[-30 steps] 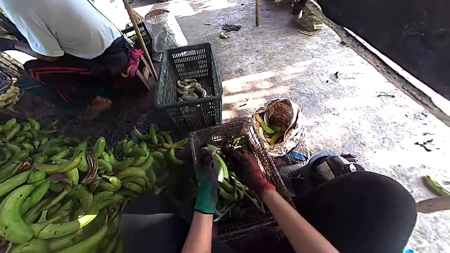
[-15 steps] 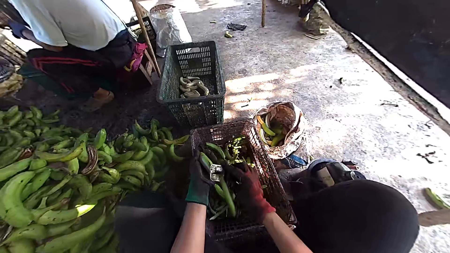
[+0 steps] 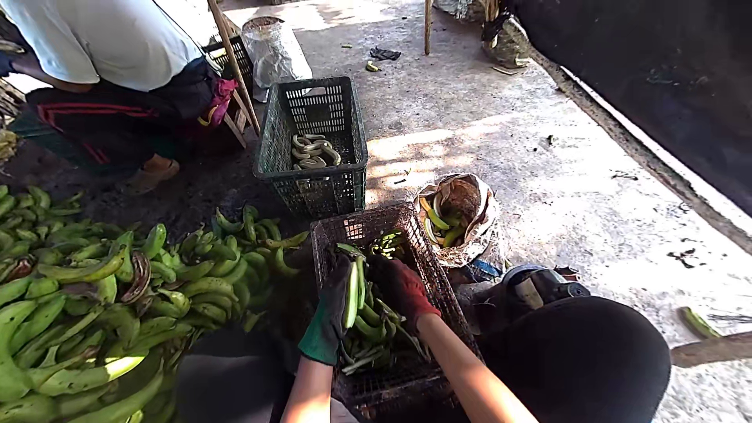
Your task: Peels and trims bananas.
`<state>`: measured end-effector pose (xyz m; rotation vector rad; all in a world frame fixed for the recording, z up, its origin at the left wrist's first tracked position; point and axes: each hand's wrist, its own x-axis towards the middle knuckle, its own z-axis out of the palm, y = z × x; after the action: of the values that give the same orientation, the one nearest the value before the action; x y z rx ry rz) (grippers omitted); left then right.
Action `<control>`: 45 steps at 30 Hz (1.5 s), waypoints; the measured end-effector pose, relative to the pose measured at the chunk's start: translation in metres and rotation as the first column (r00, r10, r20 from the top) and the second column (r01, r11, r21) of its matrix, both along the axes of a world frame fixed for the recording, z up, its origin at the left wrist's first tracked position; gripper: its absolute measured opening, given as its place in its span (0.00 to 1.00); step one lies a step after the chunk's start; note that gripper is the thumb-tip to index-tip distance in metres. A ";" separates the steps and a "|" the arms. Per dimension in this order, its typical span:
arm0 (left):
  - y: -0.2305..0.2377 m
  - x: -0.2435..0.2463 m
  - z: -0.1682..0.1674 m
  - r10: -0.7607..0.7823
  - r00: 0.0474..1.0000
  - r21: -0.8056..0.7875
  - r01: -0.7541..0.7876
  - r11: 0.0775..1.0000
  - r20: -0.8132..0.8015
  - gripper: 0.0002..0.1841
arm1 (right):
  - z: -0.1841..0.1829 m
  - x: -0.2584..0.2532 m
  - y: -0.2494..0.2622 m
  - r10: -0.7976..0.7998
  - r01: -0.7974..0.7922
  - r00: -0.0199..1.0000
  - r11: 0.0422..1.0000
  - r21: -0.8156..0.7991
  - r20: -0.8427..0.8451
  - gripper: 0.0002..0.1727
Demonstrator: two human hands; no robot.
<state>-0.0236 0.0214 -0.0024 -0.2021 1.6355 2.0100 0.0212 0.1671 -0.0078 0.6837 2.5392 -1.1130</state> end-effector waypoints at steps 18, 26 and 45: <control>0.005 0.000 -0.032 0.074 0.958 0.221 -0.138 0.965 0.278 0.17 | -0.056 0.022 -0.022 -0.240 0.224 0.961 0.967 -0.124 -0.135 0.25; -0.002 -0.010 0.003 0.007 0.972 0.425 -0.110 0.898 0.237 0.22 | -0.012 0.052 0.035 -0.076 0.061 0.995 0.974 -0.219 -0.058 0.21; 0.011 -0.057 0.137 0.178 0.522 0.074 -0.213 0.974 -0.834 0.09 | 0.015 0.082 0.061 -0.010 0.029 0.996 0.974 -0.225 0.087 0.21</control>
<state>-0.0804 0.0324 0.1345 0.7470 2.2870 2.4333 0.1032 0.2282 0.0068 0.6813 2.2928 -1.3245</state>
